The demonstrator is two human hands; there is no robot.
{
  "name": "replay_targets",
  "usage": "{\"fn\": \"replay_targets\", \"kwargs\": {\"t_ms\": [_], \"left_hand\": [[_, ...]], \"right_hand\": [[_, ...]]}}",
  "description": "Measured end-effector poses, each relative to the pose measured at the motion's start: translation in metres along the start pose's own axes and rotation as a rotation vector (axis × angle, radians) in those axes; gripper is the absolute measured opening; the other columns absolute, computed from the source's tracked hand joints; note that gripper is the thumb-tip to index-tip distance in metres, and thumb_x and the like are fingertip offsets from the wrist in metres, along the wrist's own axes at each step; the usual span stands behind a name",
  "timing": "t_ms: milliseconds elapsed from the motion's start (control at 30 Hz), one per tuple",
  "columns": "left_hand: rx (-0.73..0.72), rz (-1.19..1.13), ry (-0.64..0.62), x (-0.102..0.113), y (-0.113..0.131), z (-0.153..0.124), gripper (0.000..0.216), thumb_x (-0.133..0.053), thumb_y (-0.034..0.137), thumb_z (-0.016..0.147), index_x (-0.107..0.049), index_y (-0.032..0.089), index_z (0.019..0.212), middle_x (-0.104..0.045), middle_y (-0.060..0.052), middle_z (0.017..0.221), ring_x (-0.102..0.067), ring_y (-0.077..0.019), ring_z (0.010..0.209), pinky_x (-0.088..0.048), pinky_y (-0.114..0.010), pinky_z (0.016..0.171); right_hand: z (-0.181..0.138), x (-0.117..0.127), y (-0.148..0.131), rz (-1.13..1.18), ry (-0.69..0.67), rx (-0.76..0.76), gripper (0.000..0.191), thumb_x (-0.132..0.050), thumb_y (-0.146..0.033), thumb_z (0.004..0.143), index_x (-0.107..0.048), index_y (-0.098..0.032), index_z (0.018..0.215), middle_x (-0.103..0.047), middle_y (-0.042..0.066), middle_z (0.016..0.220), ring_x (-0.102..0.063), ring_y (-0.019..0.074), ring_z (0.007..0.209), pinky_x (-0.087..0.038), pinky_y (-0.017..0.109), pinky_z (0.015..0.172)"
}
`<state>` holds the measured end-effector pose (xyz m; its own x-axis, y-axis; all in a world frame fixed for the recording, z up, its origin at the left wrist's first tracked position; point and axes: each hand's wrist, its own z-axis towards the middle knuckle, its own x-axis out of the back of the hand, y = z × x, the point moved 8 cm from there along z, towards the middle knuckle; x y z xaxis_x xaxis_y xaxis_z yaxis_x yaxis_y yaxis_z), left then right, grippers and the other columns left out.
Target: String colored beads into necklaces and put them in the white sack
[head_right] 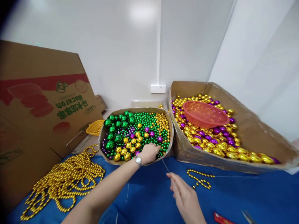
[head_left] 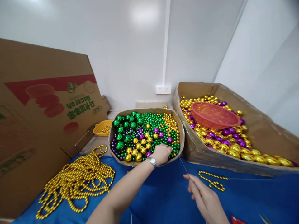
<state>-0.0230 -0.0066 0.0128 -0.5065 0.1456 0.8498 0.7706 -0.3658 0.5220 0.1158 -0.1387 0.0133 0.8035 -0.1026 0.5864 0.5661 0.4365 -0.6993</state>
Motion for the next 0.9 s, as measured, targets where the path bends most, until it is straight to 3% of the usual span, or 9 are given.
{"fn": "replay_targets", "kwargs": {"t_ms": [167, 233, 300, 367, 700, 900], "left_hand": [[0.011, -0.4, 0.103, 0.024, -0.01, -0.03, 0.026, -0.044, 0.022, 0.091, -0.059, 0.014, 0.11, -0.066, -0.013, 0.1, -0.064, -0.0209, 0.09, -0.051, -0.033, 0.078], [0.061, -0.839, 0.147, 0.028, -0.017, -0.046, 0.027, -0.046, 0.027, 0.092, -0.059, 0.011, 0.11, -0.066, -0.013, 0.101, -0.066, -0.0184, 0.086, -0.052, -0.03, 0.076], [0.14, -1.33, 0.169, 0.023, -0.023, -0.06, 0.024, -0.061, 0.028, 0.085, -0.064, 0.01, 0.101, -0.067, -0.012, 0.096, -0.066, -0.0168, 0.082, -0.053, -0.028, 0.075], [0.2, -1.599, 0.167, 0.018, -0.023, -0.07, 0.023, -0.071, 0.025, 0.077, -0.067, 0.009, 0.094, -0.067, -0.009, 0.09, -0.066, -0.0148, 0.076, -0.053, -0.025, 0.072], [0.224, -1.785, 0.215, 0.016, -0.023, -0.082, 0.021, -0.078, 0.019, 0.071, -0.067, 0.012, 0.088, -0.065, -0.002, 0.07, -0.065, -0.012, 0.068, -0.052, -0.023, 0.065], [0.226, -1.771, 0.222, 0.015, -0.021, -0.083, 0.023, -0.077, 0.026, 0.072, -0.069, 0.012, 0.088, -0.067, -0.004, 0.075, -0.063, -0.0115, 0.068, -0.051, -0.024, 0.068]], "right_hand": [[-0.004, 0.002, -0.016, -0.133, 0.06, 0.142, 0.028, -0.039, -0.03, 0.096, -0.063, -0.019, 0.104, -0.073, 0.004, 0.085, -0.071, 0.0132, 0.078, -0.054, 0.014, 0.071], [-0.005, -0.002, -0.022, -0.162, 0.058, 0.198, 0.027, -0.038, -0.027, 0.096, -0.063, -0.019, 0.103, -0.074, 0.006, 0.091, -0.071, 0.013, 0.082, -0.053, 0.014, 0.074], [-0.005, -0.006, -0.025, -0.179, 0.062, 0.229, 0.027, -0.037, -0.025, 0.096, -0.062, -0.018, 0.103, -0.074, 0.006, 0.092, -0.071, 0.0127, 0.081, -0.054, 0.014, 0.073], [-0.006, -0.009, -0.027, -0.194, 0.068, 0.252, 0.026, -0.036, -0.024, 0.096, -0.061, -0.019, 0.103, -0.074, 0.005, 0.092, -0.071, 0.0129, 0.081, -0.055, 0.016, 0.072], [-0.008, -0.013, -0.034, -0.22, 0.052, 0.309, 0.026, -0.035, -0.021, 0.096, -0.06, -0.018, 0.104, -0.074, 0.005, 0.093, -0.071, 0.0126, 0.081, -0.056, 0.017, 0.071], [-0.008, -0.013, -0.032, -0.218, 0.061, 0.307, 0.028, -0.035, -0.021, 0.096, -0.062, -0.018, 0.102, -0.074, 0.004, 0.091, -0.072, 0.0134, 0.079, -0.056, 0.018, 0.07]]}}
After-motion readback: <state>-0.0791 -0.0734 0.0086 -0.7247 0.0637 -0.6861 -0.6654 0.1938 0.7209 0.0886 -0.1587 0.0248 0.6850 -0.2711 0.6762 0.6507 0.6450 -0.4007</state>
